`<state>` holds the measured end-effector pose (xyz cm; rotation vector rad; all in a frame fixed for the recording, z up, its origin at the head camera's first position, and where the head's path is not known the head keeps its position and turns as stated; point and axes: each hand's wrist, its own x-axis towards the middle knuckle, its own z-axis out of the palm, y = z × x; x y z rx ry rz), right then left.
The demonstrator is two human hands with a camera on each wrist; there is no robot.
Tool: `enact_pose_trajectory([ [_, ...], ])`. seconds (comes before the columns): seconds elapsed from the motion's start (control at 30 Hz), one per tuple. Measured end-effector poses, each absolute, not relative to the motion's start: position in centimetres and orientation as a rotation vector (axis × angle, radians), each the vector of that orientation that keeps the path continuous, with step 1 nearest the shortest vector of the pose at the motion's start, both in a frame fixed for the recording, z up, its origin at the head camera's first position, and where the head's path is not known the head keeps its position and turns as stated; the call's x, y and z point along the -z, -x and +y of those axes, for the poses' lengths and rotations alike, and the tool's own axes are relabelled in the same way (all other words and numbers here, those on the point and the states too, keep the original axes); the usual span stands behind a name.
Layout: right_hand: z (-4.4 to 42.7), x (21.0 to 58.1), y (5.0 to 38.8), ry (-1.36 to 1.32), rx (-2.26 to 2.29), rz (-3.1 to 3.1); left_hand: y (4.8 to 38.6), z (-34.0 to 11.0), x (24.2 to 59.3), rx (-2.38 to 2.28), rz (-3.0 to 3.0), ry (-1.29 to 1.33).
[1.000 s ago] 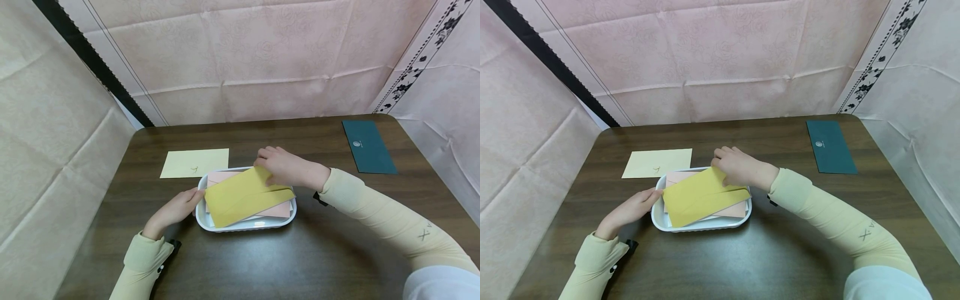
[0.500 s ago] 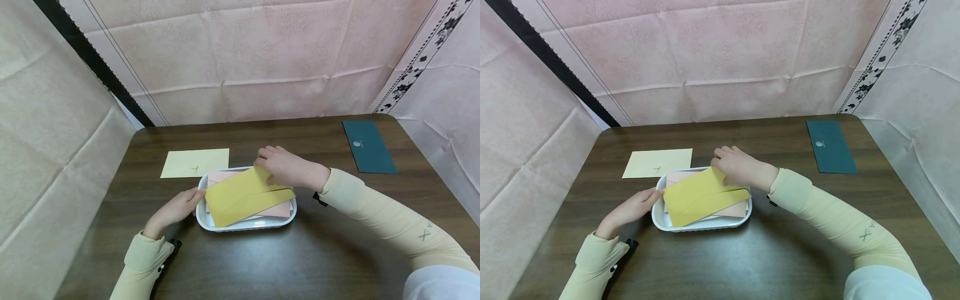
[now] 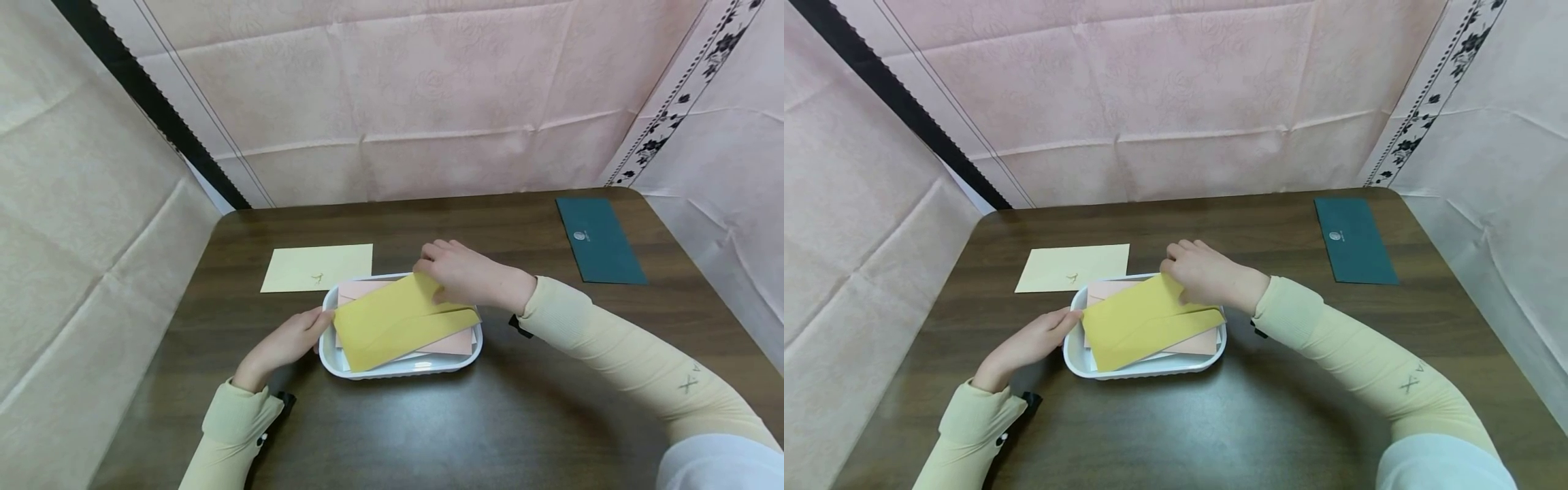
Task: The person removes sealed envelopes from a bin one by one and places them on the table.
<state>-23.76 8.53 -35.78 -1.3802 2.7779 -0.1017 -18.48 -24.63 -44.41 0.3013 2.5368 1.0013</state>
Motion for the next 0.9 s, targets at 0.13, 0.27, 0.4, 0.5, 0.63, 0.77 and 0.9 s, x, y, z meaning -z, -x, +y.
enact_pose_trajectory([
  [0.13,8.49,35.85,23.77,1.398,0.101,2.787,18.55,-24.68,44.39,-0.998,2.543,-0.312],
  [0.27,8.47,36.08,23.73,1.409,0.099,2.798,18.53,-24.77,44.48,-1.008,2.526,-0.306],
  [0.4,8.41,36.23,23.6,1.421,0.107,2.797,18.42,-24.95,44.61,-1.014,2.516,-0.297],
  [0.5,8.37,36.2,23.55,1.436,0.095,2.81,18.41,-25.0,44.54,-1.016,2.525,-0.31],
  [0.63,8.4,36.03,23.49,1.451,0.074,2.827,18.5,-24.88,44.4,-1.01,2.532,-0.31],
  [0.77,8.52,35.86,23.37,1.444,0.062,2.828,18.53,-24.7,44.4,-1.004,2.528,-0.301],
  [0.9,8.63,35.72,23.22,1.434,0.058,2.833,18.47,-24.6,44.38,-1.012,2.526,-0.307],
])
